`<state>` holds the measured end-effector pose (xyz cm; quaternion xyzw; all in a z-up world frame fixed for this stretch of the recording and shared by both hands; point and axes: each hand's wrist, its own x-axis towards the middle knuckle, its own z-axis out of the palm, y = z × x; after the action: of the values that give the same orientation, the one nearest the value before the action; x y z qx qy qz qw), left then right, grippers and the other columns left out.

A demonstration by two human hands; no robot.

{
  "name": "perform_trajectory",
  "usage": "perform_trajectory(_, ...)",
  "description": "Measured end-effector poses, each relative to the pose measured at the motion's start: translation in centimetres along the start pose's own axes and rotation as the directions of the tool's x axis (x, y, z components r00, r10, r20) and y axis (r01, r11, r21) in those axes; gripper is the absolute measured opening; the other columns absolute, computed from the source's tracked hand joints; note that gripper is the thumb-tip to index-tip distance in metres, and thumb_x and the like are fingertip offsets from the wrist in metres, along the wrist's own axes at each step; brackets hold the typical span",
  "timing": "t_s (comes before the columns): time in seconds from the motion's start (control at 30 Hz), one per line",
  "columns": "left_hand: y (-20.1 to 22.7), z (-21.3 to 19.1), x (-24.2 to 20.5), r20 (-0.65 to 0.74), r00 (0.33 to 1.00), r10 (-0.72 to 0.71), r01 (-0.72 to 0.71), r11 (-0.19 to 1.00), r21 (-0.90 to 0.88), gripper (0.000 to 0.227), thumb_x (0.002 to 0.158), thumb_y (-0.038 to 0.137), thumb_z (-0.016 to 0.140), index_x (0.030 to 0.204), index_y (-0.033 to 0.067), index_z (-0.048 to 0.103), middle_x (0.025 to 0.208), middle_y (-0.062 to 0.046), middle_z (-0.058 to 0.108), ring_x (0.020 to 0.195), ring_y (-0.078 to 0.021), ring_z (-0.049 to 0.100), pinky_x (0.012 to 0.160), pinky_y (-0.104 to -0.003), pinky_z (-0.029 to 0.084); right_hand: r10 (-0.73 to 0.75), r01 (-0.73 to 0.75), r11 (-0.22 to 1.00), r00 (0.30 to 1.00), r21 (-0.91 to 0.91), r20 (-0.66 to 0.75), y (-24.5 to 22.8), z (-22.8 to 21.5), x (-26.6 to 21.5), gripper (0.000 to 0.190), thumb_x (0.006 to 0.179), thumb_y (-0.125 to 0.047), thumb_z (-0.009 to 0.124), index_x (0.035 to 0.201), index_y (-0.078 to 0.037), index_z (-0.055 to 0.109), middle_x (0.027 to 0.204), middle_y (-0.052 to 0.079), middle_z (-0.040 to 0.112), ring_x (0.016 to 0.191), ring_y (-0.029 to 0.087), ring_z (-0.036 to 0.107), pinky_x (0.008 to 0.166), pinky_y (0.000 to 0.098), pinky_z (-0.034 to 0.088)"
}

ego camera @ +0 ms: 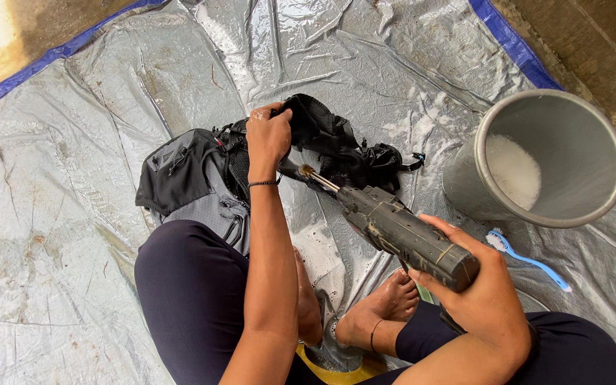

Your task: The person cleans a black mesh bag and a grey backpack by hand using water and a cleaning tool, rinsing the items and shaking them out.

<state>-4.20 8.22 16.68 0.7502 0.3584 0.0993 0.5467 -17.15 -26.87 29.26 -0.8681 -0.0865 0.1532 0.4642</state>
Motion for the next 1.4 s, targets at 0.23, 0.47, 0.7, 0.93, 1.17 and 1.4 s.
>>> perform_trajectory(0.23,-0.7,-1.0,0.5,-0.008,0.994,0.108,-0.102,0.959,0.264,0.047,0.093,0.033,0.060,0.131,0.0106,0.077,0.134,-0.019,0.074,0.123,-0.0431,0.067,0.103,-0.049,0.050,0.320,-0.318,0.929,0.947,-0.191,-0.023,0.3,1.1,1.5,0.075,0.073,-0.010,0.088,0.145,-0.024,0.072,0.136,-0.002,0.081,0.126,0.015,0.072,0.110,0.0328,0.051)
perform_trajectory(0.47,-1.6,-1.3,0.3,0.139,0.978,-0.153,0.046,0.817,0.575,0.047,0.091,0.020,0.049,0.134,0.0043,0.059,0.141,-0.023,0.065,0.126,-0.0494,0.063,0.102,-0.055,0.053,0.455,-0.451,0.850,0.889,-0.273,-0.051,0.8,2.2,3.1,0.075,0.077,-0.018,0.088,0.148,-0.029,0.069,0.129,0.002,0.082,0.121,0.025,0.072,0.104,0.0386,0.051)
perform_trajectory(0.7,-7.2,4.7,0.6,0.391,0.859,-0.331,-0.042,0.716,0.697,0.046,0.087,0.007,0.049,0.127,0.0005,0.070,0.130,-0.018,0.075,0.117,-0.0346,0.073,0.097,-0.045,0.058,0.180,-0.199,0.972,0.973,-0.126,-0.143,1.7,1.9,2.5,0.073,0.075,-0.014,0.088,0.145,-0.015,0.068,0.137,0.002,0.077,0.127,0.018,0.070,0.108,0.0347,0.050)
perform_trajectory(0.93,-10.9,11.5,0.2,0.362,0.878,-0.312,0.065,0.829,0.556,0.047,0.097,0.044,0.072,0.127,0.0085,0.065,0.143,-0.015,0.067,0.132,-0.0388,0.063,0.107,-0.053,0.052,0.087,-0.086,0.996,0.974,0.016,-0.210,1.0,1.8,2.2,0.070,0.075,-0.011,0.087,0.143,-0.009,0.070,0.122,0.005,0.082,0.115,0.014,0.075,0.104,0.0314,0.055)
perform_trajectory(1.17,-10.8,13.0,8.0,-0.070,0.959,0.276,-0.115,0.600,0.792,0.040,0.092,0.028,0.056,0.126,0.0094,0.064,0.130,-0.018,0.057,0.116,-0.0403,0.060,0.095,-0.058,0.052,-0.024,0.037,0.996,0.986,0.082,-0.164,2.1,1.9,3.8,0.071,0.073,-0.016,0.090,0.139,-0.012,0.065,0.130,0.008,0.075,0.114,0.021,0.070,0.102,0.0319,0.051)
perform_trajectory(1.4,-10.4,6.9,15.5,0.257,0.966,-0.040,-0.141,0.750,0.646,0.102,0.103,0.033,0.070,0.170,-0.0040,0.003,0.179,-0.024,0.016,0.164,-0.0446,0.019,0.126,-0.064,0.032,0.123,-0.124,0.992,0.988,0.001,-0.089,4.8,3.3,5.2,0.067,0.074,-0.023,0.090,0.138,-0.020,0.068,0.137,-0.001,0.074,0.124,0.017,0.068,0.107,0.0315,0.048)
